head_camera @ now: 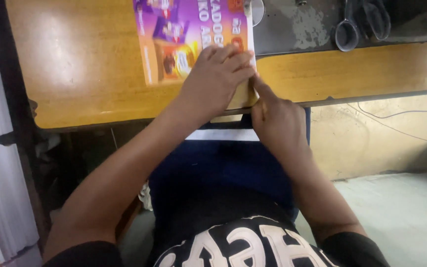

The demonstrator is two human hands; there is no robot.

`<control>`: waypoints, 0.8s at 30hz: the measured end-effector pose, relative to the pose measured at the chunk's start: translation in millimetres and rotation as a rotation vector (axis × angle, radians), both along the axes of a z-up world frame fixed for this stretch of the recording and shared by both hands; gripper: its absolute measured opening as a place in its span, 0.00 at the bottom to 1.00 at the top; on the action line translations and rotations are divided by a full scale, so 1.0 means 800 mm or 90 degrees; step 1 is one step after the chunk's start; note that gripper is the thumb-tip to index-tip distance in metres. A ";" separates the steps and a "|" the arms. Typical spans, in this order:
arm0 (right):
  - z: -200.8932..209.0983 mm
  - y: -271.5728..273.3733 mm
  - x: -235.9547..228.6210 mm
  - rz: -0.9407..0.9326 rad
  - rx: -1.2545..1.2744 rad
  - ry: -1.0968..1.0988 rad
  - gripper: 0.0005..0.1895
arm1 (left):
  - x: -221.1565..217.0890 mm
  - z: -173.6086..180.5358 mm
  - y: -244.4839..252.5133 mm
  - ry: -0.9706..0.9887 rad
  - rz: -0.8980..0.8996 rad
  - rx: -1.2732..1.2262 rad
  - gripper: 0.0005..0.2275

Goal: The person sews a white ribbon onto the edges of several small cardboard boxes using a sewing machine. They handle each box individually, guiding it under the needle to attach the ribbon, then move the finished box aside to the left.

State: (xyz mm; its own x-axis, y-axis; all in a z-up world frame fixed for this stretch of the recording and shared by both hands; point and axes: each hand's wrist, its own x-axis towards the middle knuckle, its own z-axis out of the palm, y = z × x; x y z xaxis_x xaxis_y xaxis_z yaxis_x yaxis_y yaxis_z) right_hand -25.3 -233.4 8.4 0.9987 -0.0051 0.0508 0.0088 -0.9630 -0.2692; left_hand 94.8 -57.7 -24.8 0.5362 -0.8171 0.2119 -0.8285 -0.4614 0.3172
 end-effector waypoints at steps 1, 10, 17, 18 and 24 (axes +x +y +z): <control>-0.003 -0.001 0.006 0.000 0.000 -0.001 0.29 | 0.005 -0.004 -0.001 -0.001 0.000 0.000 0.18; -0.008 -0.004 0.053 -0.014 0.015 0.050 0.30 | 0.044 -0.016 -0.005 -0.026 0.015 -0.062 0.18; -0.011 -0.005 0.087 -0.057 0.076 0.057 0.28 | 0.066 -0.012 -0.008 -0.080 0.043 -0.152 0.16; -0.013 -0.005 0.090 -0.063 0.092 0.062 0.29 | 0.068 -0.011 -0.009 -0.074 0.055 -0.168 0.17; -0.007 -0.003 0.114 -0.071 0.116 0.070 0.29 | 0.089 -0.015 -0.010 -0.074 0.041 -0.211 0.19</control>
State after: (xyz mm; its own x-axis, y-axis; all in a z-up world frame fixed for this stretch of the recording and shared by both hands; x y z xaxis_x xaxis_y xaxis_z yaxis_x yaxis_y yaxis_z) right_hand 65.7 -236.1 2.5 0.9908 -0.1150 -0.0707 -0.1344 -0.8915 -0.4326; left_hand 166.3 -66.0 -36.8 0.5414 -0.6591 0.5220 -0.8403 -0.4024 0.3634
